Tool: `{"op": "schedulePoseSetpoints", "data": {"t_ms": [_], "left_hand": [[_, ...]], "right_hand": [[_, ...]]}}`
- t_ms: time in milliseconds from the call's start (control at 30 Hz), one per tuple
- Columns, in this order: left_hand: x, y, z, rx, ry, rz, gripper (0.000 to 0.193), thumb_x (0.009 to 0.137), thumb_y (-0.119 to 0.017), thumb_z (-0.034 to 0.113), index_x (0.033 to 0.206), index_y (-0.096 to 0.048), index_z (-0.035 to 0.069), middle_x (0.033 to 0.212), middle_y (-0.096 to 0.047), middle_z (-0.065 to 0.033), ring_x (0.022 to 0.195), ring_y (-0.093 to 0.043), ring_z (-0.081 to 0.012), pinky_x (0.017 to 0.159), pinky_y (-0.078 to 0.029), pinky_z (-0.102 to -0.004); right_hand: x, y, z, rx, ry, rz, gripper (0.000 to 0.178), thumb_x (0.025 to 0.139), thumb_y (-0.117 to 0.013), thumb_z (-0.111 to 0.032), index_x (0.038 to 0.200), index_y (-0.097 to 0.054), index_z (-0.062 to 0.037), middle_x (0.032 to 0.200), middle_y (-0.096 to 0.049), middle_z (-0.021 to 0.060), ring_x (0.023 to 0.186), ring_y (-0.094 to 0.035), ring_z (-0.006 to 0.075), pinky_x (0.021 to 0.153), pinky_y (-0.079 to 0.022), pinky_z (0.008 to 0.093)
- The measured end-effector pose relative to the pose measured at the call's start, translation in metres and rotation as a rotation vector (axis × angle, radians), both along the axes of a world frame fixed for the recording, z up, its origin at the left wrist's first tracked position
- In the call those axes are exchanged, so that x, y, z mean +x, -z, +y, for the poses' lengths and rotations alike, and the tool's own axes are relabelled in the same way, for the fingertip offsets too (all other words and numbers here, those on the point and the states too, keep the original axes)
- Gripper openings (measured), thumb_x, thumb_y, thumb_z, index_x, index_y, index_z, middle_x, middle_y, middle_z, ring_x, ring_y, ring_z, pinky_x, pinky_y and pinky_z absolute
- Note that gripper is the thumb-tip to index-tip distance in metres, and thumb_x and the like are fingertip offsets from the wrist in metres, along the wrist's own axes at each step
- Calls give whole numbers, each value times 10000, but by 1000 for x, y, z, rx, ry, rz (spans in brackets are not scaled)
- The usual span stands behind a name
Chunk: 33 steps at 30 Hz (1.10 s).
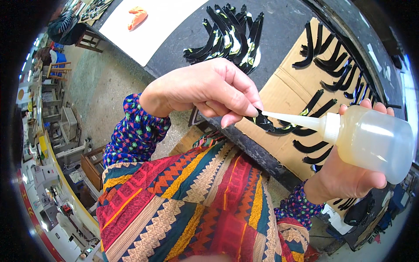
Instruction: Apply glue to small black shoe components from a squeeze bottle and place them onto a cardboard sheet for organization.
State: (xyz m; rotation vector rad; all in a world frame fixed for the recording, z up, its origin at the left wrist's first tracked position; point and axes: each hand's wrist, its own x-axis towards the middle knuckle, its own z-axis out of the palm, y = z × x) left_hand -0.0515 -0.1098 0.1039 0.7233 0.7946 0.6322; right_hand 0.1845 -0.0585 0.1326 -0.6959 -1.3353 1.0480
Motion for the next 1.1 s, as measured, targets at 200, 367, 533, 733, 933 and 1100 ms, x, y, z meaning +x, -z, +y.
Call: {"op": "schedulePoseSetpoints", "data": {"t_ms": [200, 367, 533, 733, 933, 1100], "left_hand": [[-1, 1, 0, -1, 4, -12, 140, 766, -585, 82, 869, -602, -11, 550, -539, -20, 375, -328, 9, 328, -181, -148], [0, 0, 1, 8, 0, 14, 134, 768, -585, 82, 864, -604, -8, 545, -536, -16, 371, -328, 9, 326, -185, -147], [0, 0, 1, 5, -14, 14, 130, 770, -585, 88, 861, -605, -3, 542, -534, -15, 369, -330, 8, 326, -188, -146], [1, 2, 1, 15, -21, 17, 132, 772, -585, 88, 863, -604, -7, 544, -535, -18, 363, -315, 8, 321, -178, -153], [0, 3, 2, 5, -24, 10, 132, 774, -582, 82, 870, -602, -7, 548, -537, -20, 364, -314, 10, 319, -171, -151], [-1, 4, 3, 6, -21, 4, 134, 776, -581, 81, 874, -600, -7, 551, -537, -22, 365, -315, 12, 317, -169, -149]], "right_hand": [[3, 2, 1, -18, -16, 22, 1001, 594, -666, -592, 1278, -254, 12, 1255, -364, 172, 1167, -371, 345, 916, -356, 518], [4, 3, 1, -1, -6, -4, 1005, 593, -662, -600, 1276, -255, 14, 1250, -369, 172, 1161, -380, 341, 918, -358, 516], [3, 4, 0, 4, 16, -22, 999, 597, -646, -617, 1269, -267, 19, 1244, -373, 175, 1152, -391, 341, 907, -382, 501], [6, 6, 1, 4, 12, -17, 991, 605, -640, -616, 1267, -269, 23, 1239, -376, 179, 1150, -391, 344, 910, -385, 495], [8, 7, 1, -6, -11, -2, 991, 605, -650, -602, 1269, -263, 23, 1240, -372, 181, 1151, -387, 345, 911, -383, 501], [9, 7, 0, -20, -9, -4, 1000, 596, -662, -597, 1271, -259, 21, 1239, -374, 178, 1152, -387, 344, 913, -379, 504]]}}
